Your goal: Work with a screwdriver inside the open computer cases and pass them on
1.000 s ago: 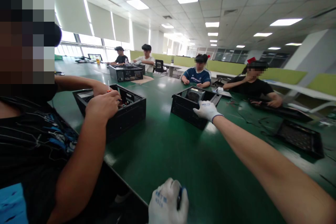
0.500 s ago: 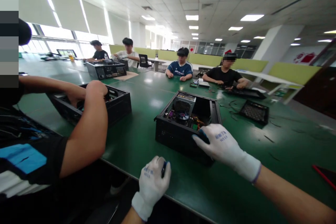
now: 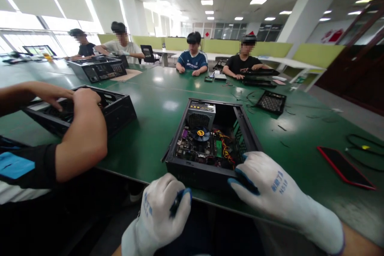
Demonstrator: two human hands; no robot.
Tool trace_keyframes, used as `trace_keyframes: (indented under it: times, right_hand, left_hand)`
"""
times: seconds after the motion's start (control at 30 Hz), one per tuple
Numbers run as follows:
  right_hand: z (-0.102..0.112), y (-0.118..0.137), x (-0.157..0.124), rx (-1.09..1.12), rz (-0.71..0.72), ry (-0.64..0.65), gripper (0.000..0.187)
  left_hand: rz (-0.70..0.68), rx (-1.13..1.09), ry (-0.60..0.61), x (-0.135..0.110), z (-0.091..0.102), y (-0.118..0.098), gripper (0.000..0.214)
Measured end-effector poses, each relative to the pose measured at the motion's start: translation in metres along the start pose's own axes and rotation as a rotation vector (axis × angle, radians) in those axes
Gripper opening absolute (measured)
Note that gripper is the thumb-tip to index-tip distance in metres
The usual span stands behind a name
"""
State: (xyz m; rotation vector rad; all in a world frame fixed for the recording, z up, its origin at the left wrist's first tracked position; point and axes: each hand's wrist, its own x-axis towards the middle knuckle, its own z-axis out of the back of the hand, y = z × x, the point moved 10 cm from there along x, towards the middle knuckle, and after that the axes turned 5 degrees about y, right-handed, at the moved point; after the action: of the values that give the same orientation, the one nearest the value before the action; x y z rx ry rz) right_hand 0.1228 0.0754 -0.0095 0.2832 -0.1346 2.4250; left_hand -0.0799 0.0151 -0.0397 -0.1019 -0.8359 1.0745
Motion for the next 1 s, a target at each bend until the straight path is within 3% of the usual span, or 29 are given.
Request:
trace_keyframes:
  times: [0.17, 0.3, 0.4, 0.5, 0.73, 1.0]
  right_hand:
    - [0.014, 0.011, -0.03, 0.019, 0.057, -0.071, 0.018]
    - [0.026, 0.019, -0.052, 0.037, 0.107, -0.146, 0.014]
    - [0.038, 0.023, -0.063, 0.051, 0.14, -0.235, 0.014]
    - [0.039, 0.024, -0.065, 0.054, 0.153, -0.245, 0.017]
    - [0.04, 0.025, -0.062, 0.048, 0.177, -0.243, 0.019]
    - [0.054, 0.03, -0.078, 0.07, 0.145, -0.275, 0.016]
  left_hand:
    - [-0.128, 0.131, -0.017, 0.025, 0.028, -0.048, 0.004]
    - [-0.202, 0.188, 0.124, 0.044, 0.011, -0.073, 0.011]
    - [-0.199, 0.245, 0.269, 0.051, -0.015, -0.076, 0.019]
    - [-0.173, 0.303, 0.348, 0.052, -0.032, -0.072, 0.023]
    - [-0.111, 0.32, 0.359, 0.053, -0.034, -0.068, 0.025]
    - [-0.093, 0.259, 0.441, 0.036, -0.039, -0.085, 0.022]
